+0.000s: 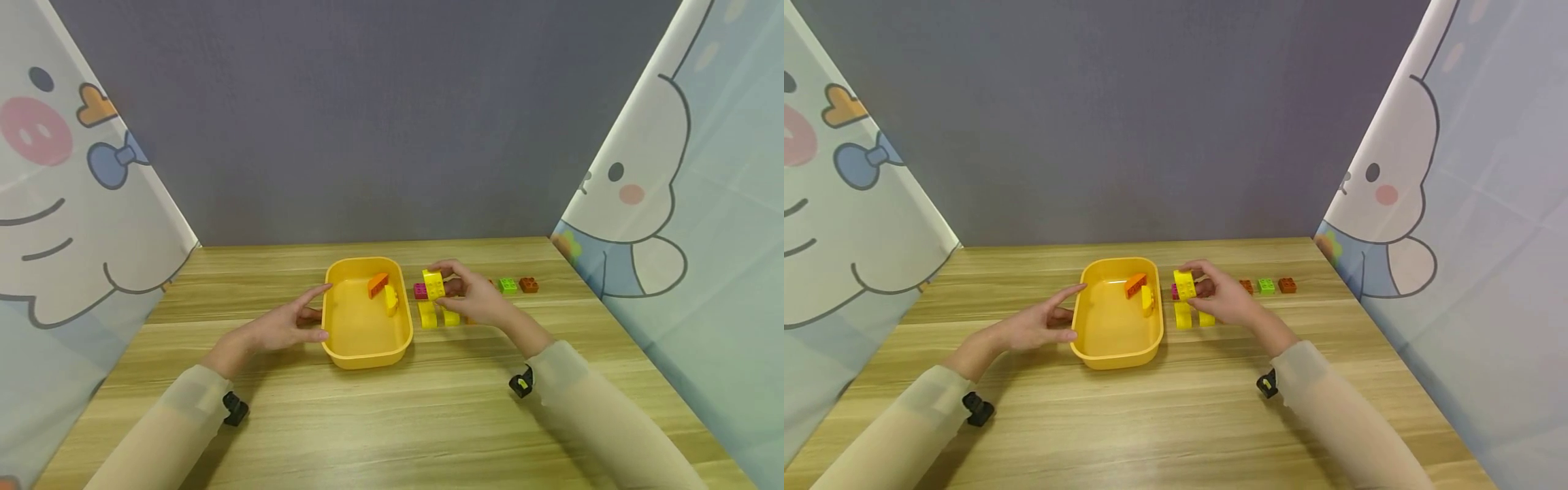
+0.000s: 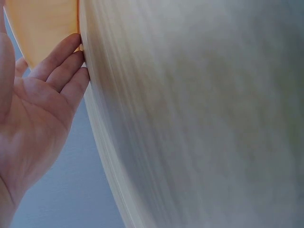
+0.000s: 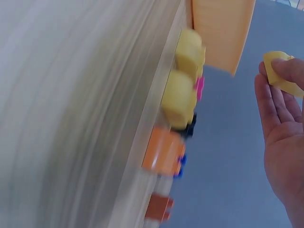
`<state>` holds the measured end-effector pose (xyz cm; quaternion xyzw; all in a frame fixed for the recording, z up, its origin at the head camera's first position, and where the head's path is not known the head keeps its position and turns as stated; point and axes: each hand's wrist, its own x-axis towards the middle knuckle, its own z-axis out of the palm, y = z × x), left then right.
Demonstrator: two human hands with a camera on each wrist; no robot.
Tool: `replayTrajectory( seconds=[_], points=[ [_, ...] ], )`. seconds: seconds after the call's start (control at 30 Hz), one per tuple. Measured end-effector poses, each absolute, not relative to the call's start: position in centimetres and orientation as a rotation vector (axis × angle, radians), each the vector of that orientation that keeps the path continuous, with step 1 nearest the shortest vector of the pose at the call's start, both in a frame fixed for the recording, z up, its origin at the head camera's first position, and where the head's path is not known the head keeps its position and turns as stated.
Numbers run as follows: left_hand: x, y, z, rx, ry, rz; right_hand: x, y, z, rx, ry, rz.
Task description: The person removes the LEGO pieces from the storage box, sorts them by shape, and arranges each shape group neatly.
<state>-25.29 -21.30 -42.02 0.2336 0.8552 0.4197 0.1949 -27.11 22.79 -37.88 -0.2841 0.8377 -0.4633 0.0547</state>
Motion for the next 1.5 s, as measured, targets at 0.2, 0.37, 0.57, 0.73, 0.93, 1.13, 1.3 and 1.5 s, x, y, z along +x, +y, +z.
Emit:
replayTrajectory(
  seconds=[0.2, 0.37, 0.57, 0.73, 0.93, 1.13, 1.3, 1.5],
  points=[
    [-25.2, -21.3, -42.1, 0.658, 2.39, 1.183, -26.9, 26.4, -38.1, -0.806, 2.526, -1.468],
    [-25.2, -21.2, -42.1, 0.656, 2.385, 1.182, -26.5, 29.2, -38.4, -0.721, 2.614, -1.421],
    [-25.2, -21.3, -42.0, 0.654, 2.376, 1.194, -26.5, 31.8, -39.4, -0.701, 2.743, -1.28],
    [-25.2, -21.3, -42.1, 0.659, 2.373, 1.194, -26.4, 33.5, -40.0, -0.663, 2.704, -1.254],
    [-25.2, -21.3, -42.2, 0.654, 2.376, 1.191, -26.4, 34.6, -40.4, -0.584, 2.711, -1.139],
    [-25.2, -21.4, -42.2, 0.657, 2.376, 1.193, -26.4, 35.1, -41.2, -0.58, 2.758, -0.912],
    [-25.2, -21.3, -42.3, 0.66, 2.374, 1.195, -26.5, 35.4, -41.5, -0.633, 2.765, -0.859],
    [-25.2, -21.3, -42.2, 0.661, 2.368, 1.201, -26.8, 35.4, -41.4, -0.662, 2.756, -0.819]
  ],
)
